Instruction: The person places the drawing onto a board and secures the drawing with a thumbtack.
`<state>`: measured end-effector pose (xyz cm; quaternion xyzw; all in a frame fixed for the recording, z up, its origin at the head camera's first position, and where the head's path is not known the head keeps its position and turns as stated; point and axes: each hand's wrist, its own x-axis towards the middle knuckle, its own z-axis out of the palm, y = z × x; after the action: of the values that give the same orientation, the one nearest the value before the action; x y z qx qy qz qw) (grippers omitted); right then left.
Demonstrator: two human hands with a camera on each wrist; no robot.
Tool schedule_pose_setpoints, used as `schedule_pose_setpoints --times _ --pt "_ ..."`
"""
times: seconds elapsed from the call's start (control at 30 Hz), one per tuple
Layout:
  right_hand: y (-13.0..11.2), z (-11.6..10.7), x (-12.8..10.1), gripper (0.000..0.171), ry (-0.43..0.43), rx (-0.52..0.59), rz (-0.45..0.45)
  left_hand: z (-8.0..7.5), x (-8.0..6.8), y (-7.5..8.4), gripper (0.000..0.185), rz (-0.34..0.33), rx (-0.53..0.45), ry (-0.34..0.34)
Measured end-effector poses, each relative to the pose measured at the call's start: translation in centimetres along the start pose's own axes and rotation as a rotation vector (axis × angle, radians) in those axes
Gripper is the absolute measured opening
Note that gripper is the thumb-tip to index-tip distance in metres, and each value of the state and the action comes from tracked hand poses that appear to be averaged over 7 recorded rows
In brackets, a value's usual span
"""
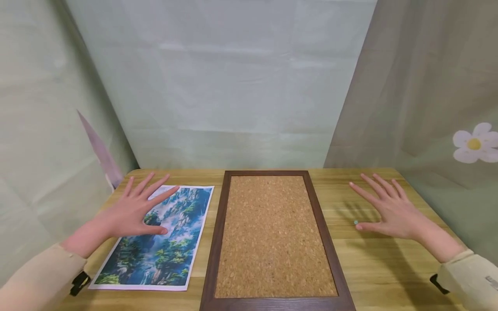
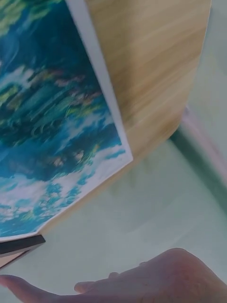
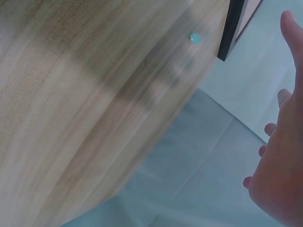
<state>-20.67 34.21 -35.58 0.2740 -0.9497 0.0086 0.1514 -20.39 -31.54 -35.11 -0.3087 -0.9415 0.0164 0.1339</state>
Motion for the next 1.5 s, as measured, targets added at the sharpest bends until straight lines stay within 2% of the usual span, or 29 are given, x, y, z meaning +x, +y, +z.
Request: schedule_pose_setpoints --times 0.27,0.53,0.77,1.13,1.5 --pt "0.4 0.4 -0.4 0.105 0.0 0.007 0.003 0.4 -1.2 -1.4 0.109 -0.031 0.033 0.039" --pt "0.5 0.8 -0.5 0.102 -0.012 0.017 0.005 0.5 -2.5 -2.5 0.107 -0.078 -0.042 0.027" --pt "0.7 1.1 -0.5 0.102 -0.016 0.031 0.008 0.7 -2.8 -3.4 0.108 -0.09 -0.082 0.025" --pt "0.6 1.9 -0.8 0.097 -0.036 0.044 0.016 1.5 -4.3 -4.6 0.109 -0.165 -0.173 0.003" --pt "0.8 2.5 -0.9 0.096 -0.017 0.047 -0.001 2.2 -5.8 -4.8 0.111 -0.23 -0.158 -0.054"
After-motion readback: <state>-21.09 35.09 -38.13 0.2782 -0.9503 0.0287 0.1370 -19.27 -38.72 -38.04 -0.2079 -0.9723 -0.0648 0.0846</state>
